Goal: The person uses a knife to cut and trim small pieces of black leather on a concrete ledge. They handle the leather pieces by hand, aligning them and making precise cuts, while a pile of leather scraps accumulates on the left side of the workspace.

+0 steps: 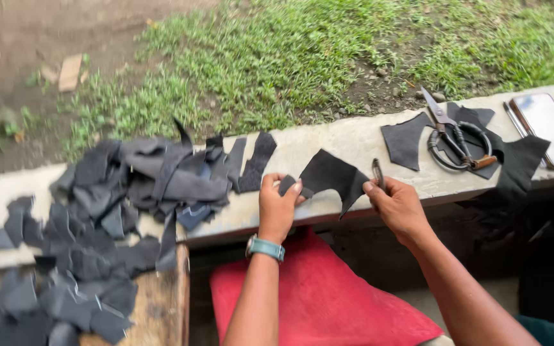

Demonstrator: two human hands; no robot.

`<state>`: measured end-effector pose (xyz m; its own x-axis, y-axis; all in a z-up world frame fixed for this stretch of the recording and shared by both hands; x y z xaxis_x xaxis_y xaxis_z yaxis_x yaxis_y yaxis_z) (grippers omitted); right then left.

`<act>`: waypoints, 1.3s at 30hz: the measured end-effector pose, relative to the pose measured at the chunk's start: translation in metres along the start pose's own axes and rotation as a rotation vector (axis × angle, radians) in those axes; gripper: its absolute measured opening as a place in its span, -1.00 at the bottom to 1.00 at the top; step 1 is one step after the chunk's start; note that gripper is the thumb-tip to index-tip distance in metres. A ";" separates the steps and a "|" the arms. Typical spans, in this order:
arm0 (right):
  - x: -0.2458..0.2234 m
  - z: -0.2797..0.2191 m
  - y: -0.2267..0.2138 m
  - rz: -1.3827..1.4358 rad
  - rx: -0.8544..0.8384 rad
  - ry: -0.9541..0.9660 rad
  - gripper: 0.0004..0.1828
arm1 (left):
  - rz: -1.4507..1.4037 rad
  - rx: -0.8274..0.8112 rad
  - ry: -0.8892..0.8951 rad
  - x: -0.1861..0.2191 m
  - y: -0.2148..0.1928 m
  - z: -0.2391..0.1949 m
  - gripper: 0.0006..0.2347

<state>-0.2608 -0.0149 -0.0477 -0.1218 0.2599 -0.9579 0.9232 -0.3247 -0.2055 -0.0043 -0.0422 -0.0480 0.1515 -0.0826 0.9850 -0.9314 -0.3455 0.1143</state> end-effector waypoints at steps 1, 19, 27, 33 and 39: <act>-0.004 0.002 -0.002 -0.045 -0.009 -0.014 -0.73 | -0.004 -0.010 0.001 -0.001 0.003 0.000 -0.76; 0.021 0.022 0.004 -0.093 -0.029 0.077 -0.71 | -0.058 -0.034 0.047 -0.013 -0.001 0.008 -0.74; 0.025 0.029 0.002 -0.156 -0.020 0.009 -0.71 | -0.058 0.010 0.057 -0.010 -0.004 0.005 -0.74; 0.008 0.026 0.000 -0.398 -0.061 0.038 -0.69 | -0.094 0.022 0.018 -0.003 -0.001 0.002 -0.76; 0.013 0.030 0.003 -0.386 -0.080 0.046 -0.67 | 0.108 0.033 0.054 0.007 0.003 0.002 -0.73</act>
<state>-0.2707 -0.0392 -0.0667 -0.4507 0.3899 -0.8030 0.8384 -0.1239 -0.5308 -0.0060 -0.0455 -0.0409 0.0321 -0.0706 0.9970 -0.9297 -0.3683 0.0039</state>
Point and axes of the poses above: each hand's wrist, its own z-axis towards the middle knuckle, its own y-axis out of the palm, x = y × z, the point moved 5 cm from there along z, towards the middle knuckle, and after that the axes turned 13 degrees about x, right-handed, at the moved point
